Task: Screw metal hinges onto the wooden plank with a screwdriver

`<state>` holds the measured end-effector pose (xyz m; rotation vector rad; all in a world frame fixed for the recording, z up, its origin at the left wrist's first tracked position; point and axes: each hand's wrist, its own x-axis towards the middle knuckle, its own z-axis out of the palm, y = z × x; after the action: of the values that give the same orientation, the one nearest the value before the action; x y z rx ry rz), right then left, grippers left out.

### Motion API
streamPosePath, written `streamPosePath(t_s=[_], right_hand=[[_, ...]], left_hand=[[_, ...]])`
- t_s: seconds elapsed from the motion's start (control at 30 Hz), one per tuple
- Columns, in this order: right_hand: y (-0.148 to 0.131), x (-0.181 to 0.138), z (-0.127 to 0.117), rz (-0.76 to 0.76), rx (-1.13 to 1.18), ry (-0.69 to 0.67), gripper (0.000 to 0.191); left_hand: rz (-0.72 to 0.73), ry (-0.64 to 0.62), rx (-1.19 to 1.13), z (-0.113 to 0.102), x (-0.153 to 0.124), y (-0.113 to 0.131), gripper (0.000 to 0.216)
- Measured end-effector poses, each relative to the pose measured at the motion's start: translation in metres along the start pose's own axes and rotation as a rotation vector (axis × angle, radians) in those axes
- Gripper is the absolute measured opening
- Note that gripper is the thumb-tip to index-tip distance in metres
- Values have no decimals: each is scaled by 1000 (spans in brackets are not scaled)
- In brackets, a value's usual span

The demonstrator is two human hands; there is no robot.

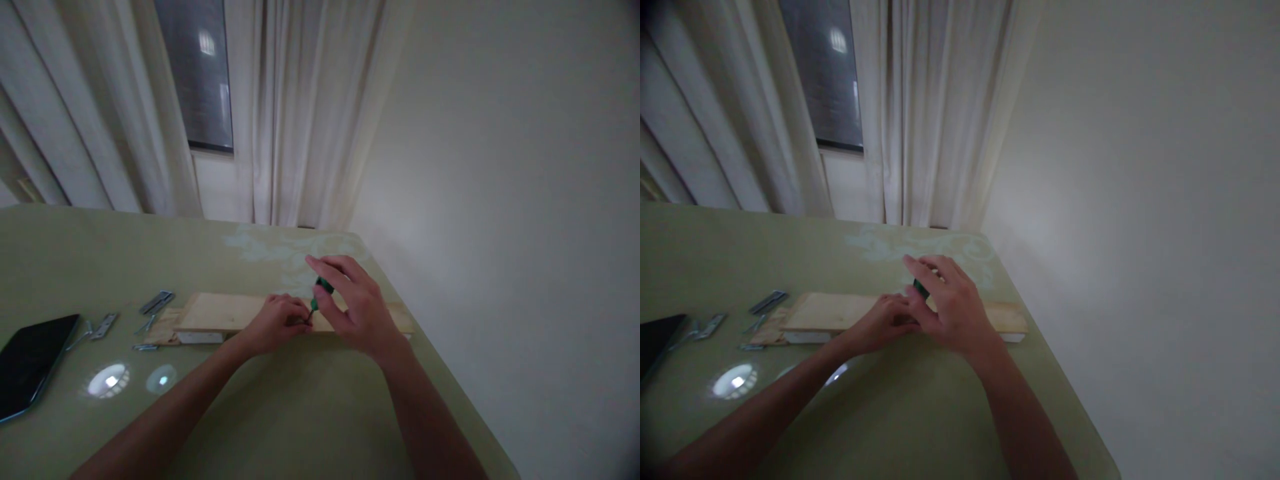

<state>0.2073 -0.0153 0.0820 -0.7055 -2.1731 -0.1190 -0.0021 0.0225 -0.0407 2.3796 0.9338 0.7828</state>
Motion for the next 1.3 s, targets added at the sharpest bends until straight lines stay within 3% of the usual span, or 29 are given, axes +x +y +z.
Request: streamPosePath(t_s=[0.1,0.2,0.27,0.43,0.5,0.6,0.67,0.77,0.83,0.93,1.07,1.2,1.23,1.3], right_hand=[[4,-1,-9,11,140,-66,46],[10,-2,1,-1,5,101,25],[12,-3,12,-13,-61,207,23],[12,-1,25,25,307,-10,48],[11,-2,26,68,327,82,40],[11,-3,26,92,162,273,28],[11,-3,23,64,124,221,30],[11,-2,19,37,276,66,40],[11,-2,19,64,299,115,40],[11,-2,22,93,157,209,38],[10,-2,23,76,340,23,44],[7,-2,24,126,215,199,32],[7,-2,23,123,179,199,33],[8,-1,21,96,242,78,41]], left_hand=[[-55,-1,37,-2,0,5,13],[-70,2,63,-2,0,7,11],[-65,17,89,-1,-1,7,12],[-26,9,117,-2,-2,5,16],[-35,-11,152,-3,-3,4,13],[-67,-18,182,-3,-3,4,13],[-64,-20,157,-4,-3,5,10],[-47,-29,114,-6,-2,7,7],[-38,-25,102,-7,-1,8,6],[-28,-8,84,-8,-1,7,8],[-26,-7,59,-6,-2,5,8],[-33,10,83,-5,-2,4,8],[-34,11,80,-5,-2,4,8],[-38,4,65,-5,-2,4,7]])
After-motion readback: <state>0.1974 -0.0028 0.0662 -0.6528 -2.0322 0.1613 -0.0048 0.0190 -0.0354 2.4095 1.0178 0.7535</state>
